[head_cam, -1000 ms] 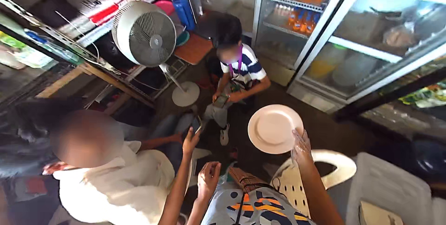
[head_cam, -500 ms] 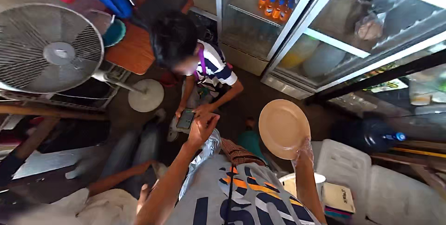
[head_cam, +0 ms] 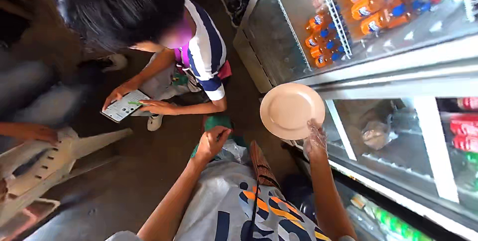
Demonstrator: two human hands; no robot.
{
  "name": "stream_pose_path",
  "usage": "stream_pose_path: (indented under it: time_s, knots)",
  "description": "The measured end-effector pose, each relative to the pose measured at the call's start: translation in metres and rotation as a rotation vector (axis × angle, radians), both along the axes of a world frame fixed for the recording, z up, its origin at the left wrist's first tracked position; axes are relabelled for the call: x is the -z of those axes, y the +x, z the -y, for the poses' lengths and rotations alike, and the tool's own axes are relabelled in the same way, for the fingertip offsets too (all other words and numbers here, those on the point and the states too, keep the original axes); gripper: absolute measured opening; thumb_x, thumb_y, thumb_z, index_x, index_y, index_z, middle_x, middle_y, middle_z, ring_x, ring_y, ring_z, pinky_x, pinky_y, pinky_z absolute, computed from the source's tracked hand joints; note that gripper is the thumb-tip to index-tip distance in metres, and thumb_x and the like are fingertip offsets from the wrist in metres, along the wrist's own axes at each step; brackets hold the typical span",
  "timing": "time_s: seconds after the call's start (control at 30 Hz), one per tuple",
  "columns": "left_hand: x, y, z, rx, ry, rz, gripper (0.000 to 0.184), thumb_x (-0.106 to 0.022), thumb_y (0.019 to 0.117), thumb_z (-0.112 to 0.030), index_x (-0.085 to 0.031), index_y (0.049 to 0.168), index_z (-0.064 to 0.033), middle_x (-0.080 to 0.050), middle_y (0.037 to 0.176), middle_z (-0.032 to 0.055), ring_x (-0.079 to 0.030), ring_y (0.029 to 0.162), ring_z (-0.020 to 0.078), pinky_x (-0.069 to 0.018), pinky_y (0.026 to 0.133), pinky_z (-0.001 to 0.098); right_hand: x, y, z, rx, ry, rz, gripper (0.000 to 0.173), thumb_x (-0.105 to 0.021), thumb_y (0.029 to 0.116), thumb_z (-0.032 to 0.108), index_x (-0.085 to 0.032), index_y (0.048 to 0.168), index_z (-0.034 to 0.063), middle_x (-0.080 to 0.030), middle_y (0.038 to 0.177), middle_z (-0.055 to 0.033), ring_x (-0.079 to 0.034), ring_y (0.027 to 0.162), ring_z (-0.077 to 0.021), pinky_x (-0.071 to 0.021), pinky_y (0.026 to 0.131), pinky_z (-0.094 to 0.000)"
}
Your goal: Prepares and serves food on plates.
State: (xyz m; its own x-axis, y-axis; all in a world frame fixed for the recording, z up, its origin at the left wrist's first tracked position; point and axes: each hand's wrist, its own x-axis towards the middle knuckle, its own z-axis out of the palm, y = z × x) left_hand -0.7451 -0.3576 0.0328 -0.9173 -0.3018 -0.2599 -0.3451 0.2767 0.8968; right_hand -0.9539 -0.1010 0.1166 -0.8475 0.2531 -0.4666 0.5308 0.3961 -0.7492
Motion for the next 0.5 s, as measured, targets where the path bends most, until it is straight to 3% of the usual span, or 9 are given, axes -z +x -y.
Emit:
stream_pose_path:
  time_s: [0.17,0.27,0.43,0.5]
  knots:
    - [0.004,-0.047,0.007,-0.065,0.007,0.087,0.032,-0.054,0.1032,-0.020,-0.073,0.106,0.0051,-0.073,0.096,0.0196,-0.071,0.087,0.0300,-0.0566,0.082,0.0471,0.013,-0.070,0.084,0.036,-0.238,0.079,0.037,-0.043,0.1091,0.010,-0.041,0.144,-0.0032,-0.057,0.127,-0.0172,-0.062,0.107,-0.0153,-0.0543,0.091,-0.0300]
    - [0.007,-0.095,0.025,-0.150,-0.018,0.046,0.030,-0.055,0.1022,-0.019,-0.073,0.105,0.0050,-0.073,0.095,0.0193,-0.072,0.086,0.0296,-0.0568,0.083,0.0470,0.016,-0.097,0.144,0.023,-0.385,0.197,0.039,-0.038,0.1108,0.012,-0.035,0.147,-0.0006,-0.054,0.129,-0.0188,-0.060,0.107,-0.0197,-0.0543,0.089,-0.0335]
    - [-0.002,-0.197,0.074,-0.222,-0.043,-0.052,0.029,-0.055,0.1023,-0.017,-0.073,0.108,0.0061,-0.072,0.106,0.0224,-0.072,0.100,0.0343,-0.0550,0.092,0.0512,0.022,-0.155,0.215,-0.040,-0.454,0.279,0.037,-0.038,0.1103,0.011,-0.037,0.145,-0.0009,-0.055,0.124,-0.0181,-0.061,0.103,-0.0199,-0.0545,0.086,-0.0331]
    - [-0.010,-0.223,0.089,-0.265,-0.068,-0.127,0.028,-0.056,0.1016,-0.017,-0.074,0.106,0.0042,-0.073,0.104,0.0199,-0.072,0.097,0.0312,-0.0567,0.090,0.0486,0.023,-0.180,0.235,-0.052,-0.458,0.305,0.036,-0.038,0.1104,0.013,-0.039,0.144,-0.0001,-0.056,0.122,-0.0163,-0.062,0.100,-0.0182,-0.0547,0.083,-0.0307]
